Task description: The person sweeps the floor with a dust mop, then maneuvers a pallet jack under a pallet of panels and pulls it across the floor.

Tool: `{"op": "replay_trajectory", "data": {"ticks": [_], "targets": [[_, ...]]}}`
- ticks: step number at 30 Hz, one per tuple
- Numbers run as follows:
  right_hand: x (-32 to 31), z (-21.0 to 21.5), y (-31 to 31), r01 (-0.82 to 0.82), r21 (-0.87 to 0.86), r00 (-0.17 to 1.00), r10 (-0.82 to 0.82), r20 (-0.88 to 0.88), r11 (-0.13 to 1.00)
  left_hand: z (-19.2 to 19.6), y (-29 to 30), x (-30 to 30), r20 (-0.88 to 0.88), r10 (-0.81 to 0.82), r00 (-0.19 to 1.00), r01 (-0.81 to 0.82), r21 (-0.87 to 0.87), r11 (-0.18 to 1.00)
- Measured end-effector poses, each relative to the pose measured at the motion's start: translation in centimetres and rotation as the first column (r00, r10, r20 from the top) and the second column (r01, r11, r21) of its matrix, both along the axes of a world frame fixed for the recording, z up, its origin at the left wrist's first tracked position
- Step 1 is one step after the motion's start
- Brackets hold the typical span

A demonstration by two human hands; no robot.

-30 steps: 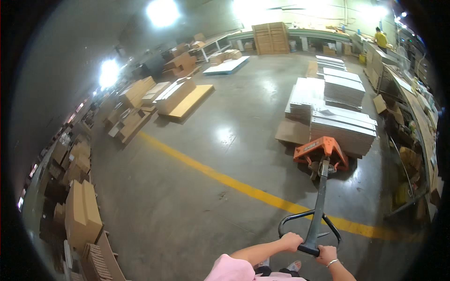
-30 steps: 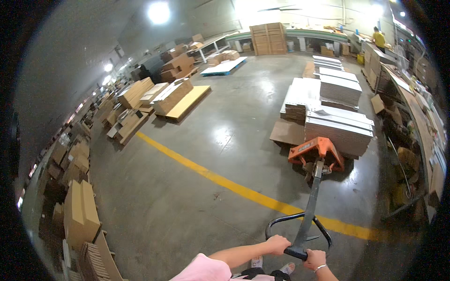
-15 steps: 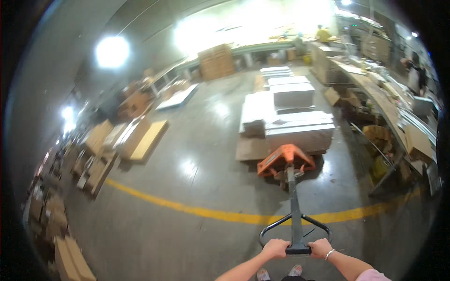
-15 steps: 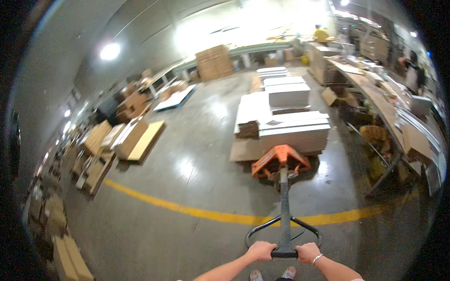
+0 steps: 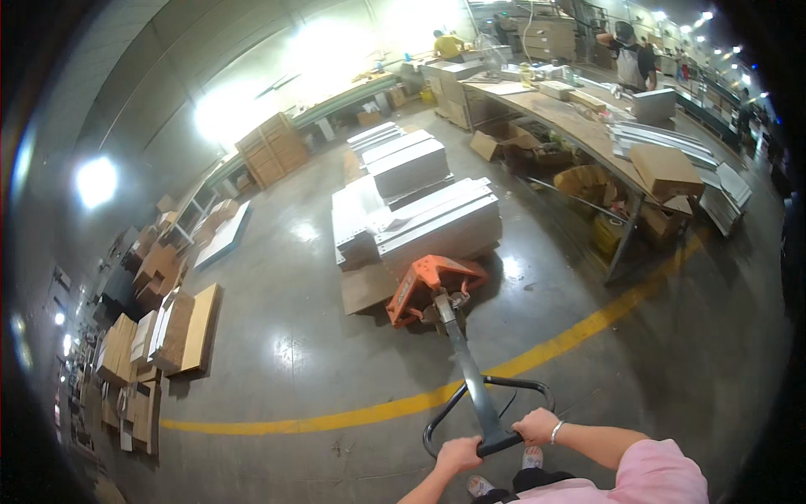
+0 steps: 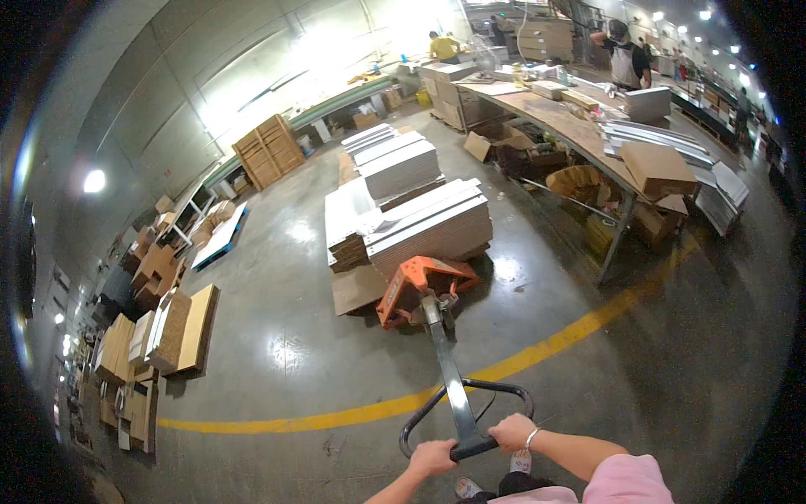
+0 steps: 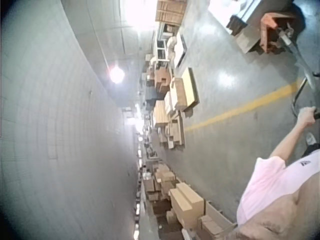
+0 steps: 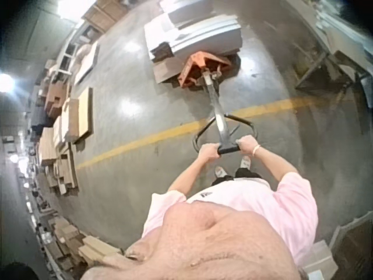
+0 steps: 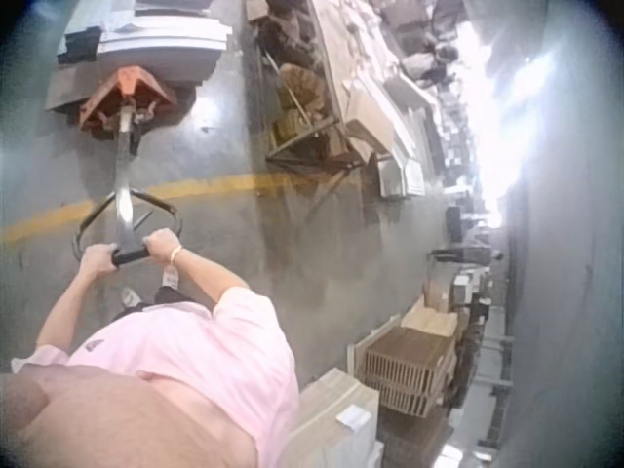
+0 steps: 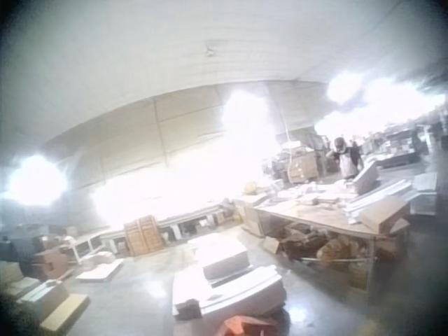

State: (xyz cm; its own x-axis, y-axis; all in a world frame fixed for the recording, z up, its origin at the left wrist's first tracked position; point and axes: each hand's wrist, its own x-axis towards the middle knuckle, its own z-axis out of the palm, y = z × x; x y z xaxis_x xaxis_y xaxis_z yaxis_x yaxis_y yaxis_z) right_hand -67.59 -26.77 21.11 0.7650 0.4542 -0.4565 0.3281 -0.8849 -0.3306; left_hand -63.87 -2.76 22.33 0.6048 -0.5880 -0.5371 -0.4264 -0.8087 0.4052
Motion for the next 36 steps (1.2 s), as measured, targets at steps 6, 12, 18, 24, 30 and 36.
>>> {"op": "replay_trajectory", "data": {"ticks": [6,12,18,24,30,36], "targets": [[-3.1,-6.5,0.0,0.007,-0.011,0.997,-0.008,-0.083,1.0,-7.7,0.0,-2.6,-0.076,-0.097,0.992,0.101,0.055,0.993],[2.0,2.3,-0.8,0.001,0.003,0.999,-0.001,0.05,1.0,2.4,-0.6,2.1,0.082,-0.057,0.995,0.065,-0.098,0.993],[-2.9,-5.6,-0.1,0.01,-0.034,0.997,-0.013,-0.073,0.999,-7.2,-1.0,-2.3,-0.083,-0.061,0.995,0.069,0.096,0.993],[2.3,3.6,-1.1,0.031,0.046,0.997,-0.034,0.068,0.998,3.0,-0.9,3.0,0.093,-0.096,0.991,0.101,-0.049,0.994],[0.6,1.0,-0.2,0.012,0.015,1.0,-0.012,0.005,1.0,-0.8,-0.1,0.3,0.154,-0.069,0.986,0.088,-0.119,0.989],[-1.0,-3.6,0.0,-0.008,0.009,0.998,0.009,-0.069,1.0,-4.6,-0.5,-0.7,-0.014,-0.171,0.985,0.171,0.062,0.983]]}}
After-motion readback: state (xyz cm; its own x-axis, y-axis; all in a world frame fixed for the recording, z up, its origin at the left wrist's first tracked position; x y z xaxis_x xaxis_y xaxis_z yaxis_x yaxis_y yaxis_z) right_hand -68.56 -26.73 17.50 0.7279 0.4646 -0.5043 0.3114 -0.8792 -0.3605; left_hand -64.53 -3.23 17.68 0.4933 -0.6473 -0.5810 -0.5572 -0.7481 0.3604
